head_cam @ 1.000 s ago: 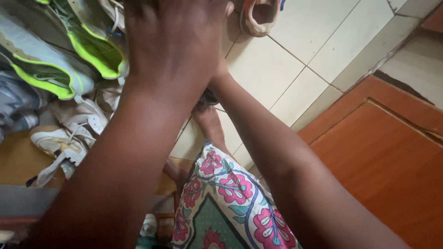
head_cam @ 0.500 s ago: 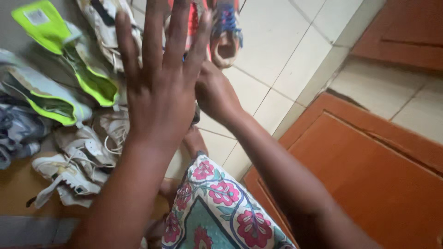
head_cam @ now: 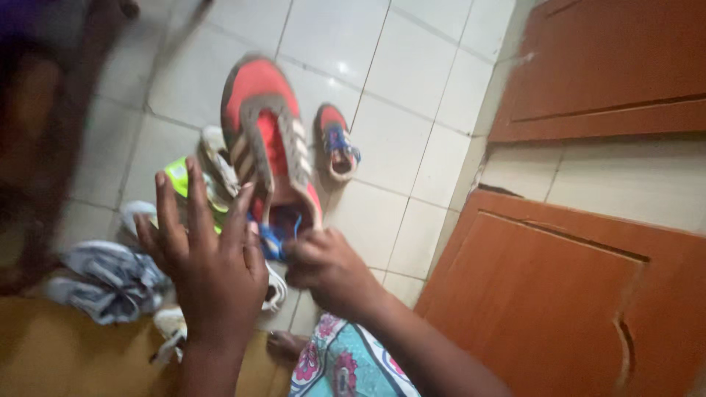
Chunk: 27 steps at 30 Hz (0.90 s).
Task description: The person removes the blue laces from a red and gray sneaker, then re-laces the same shoe by threading the laces through the eyelets and tying them. The task is performed by hand in a small indoor room with a shoe rack and cooking equipment nearby.
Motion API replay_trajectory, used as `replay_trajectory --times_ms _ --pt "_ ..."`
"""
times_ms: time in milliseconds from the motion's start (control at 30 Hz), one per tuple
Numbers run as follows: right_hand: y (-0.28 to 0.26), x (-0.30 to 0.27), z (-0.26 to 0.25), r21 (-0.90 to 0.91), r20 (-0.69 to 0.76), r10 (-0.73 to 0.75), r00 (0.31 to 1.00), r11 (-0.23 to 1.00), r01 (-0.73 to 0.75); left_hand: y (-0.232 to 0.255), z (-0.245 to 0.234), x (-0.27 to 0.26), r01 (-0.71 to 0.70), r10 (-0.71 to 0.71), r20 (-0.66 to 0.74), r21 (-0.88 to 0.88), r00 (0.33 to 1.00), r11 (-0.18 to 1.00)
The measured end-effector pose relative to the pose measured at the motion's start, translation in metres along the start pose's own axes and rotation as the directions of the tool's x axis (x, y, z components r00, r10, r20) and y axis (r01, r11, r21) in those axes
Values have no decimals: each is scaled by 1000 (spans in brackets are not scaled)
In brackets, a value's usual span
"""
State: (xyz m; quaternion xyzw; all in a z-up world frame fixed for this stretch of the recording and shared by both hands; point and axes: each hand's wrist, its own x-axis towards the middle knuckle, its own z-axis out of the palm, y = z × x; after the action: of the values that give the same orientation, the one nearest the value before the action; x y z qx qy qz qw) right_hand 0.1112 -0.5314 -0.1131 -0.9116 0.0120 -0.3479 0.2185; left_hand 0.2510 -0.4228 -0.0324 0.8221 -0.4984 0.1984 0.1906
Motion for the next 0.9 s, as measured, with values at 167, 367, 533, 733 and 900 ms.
replay_trajectory --times_ms 167,367,533,733,900 --pt "-82 -15 -37 66 28 -70 997 996 68 13 -63 -15 108 -143 -82 -340 986 934" --pt "-162 -24 -59 33 57 -297 953 955 295 6 -120 -71 272 -319 103 -792 942 547" --pt "-229 -23 -75 322 -19 -329 944 892 318 -21 -156 -137 310 -384 109 -799 917 515" --pt "-286 -38 -105 771 -49 1 999 636 37 -62 -192 -212 11 -377 -282 -788 882 616" --pt "-336 -6 -114 815 17 291 957 550 -181 -76 -226 -244 148 -538 -128 -886 833 440"
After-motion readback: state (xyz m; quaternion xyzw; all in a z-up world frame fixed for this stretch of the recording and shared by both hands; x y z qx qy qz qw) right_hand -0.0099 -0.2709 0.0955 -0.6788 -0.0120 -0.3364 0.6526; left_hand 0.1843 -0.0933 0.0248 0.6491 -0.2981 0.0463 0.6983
